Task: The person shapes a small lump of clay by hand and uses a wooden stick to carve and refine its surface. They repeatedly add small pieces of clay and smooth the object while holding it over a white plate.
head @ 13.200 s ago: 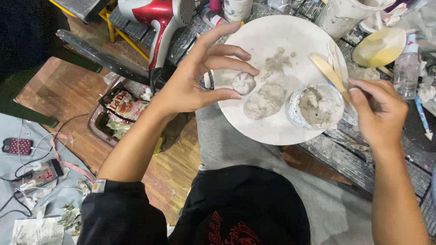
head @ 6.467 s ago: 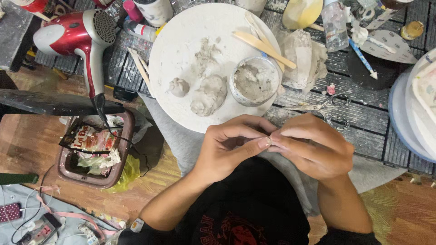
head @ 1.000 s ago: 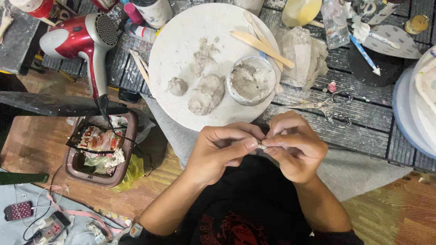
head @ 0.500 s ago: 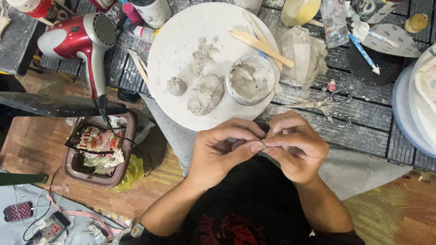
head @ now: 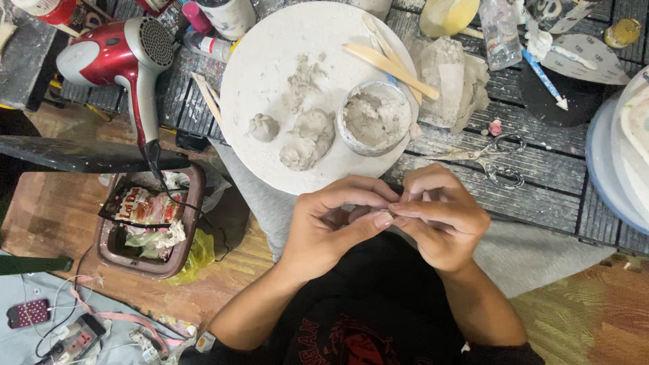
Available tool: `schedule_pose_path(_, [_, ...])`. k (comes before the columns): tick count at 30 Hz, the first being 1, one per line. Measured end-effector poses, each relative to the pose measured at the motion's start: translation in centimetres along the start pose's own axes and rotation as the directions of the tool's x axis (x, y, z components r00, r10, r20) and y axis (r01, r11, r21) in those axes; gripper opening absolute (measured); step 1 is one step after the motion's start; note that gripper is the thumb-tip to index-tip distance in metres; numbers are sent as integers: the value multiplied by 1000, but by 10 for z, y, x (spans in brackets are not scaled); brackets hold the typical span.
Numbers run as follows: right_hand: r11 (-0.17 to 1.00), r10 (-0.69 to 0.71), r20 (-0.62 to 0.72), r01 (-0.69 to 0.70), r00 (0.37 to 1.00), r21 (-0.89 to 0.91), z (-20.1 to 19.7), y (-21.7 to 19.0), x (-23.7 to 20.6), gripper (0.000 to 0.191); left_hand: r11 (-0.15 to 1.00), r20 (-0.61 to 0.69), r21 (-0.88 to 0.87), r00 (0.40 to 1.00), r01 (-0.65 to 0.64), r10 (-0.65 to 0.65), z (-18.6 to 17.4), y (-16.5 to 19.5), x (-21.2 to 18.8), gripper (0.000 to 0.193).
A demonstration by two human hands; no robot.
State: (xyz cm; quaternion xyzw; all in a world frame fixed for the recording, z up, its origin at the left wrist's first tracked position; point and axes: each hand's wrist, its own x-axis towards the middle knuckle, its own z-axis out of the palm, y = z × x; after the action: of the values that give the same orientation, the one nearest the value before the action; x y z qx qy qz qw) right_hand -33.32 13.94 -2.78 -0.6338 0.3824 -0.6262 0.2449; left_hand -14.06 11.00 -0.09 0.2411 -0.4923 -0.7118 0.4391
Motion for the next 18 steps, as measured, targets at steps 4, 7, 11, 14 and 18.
schedule_pose_path(4, [999, 10, 17, -11, 1000, 37, -1, -6, 3, 23, 1000, 53, 0, 998, -31, 31, -3, 3, -1, 14])
schedule_pose_path(7, [994, -103, 51, 101, 993, 50, -3, -7, 8, 22, 999, 79, -12, 996, -31, 32, -5, 5, -1, 15])
schedule_pose_path(11, [977, -213, 90, 215, 973, -9, -9, -6, 14, 19, 997, 156, -80, 987, -8, 21, -7, 10, 0, 20])
schedule_pose_path(14, [985, -175, 77, 175, 982, 3, -12, -8, 14, 19, 998, 114, 23, 991, 61, -63, -9, 16, 0, 31])
schedule_pose_path(18, [994, -82, 73, 77, 994, 72, -11, -12, 12, 18, 949, 84, 288, 991, -128, 108, -6, 21, -4, 31])
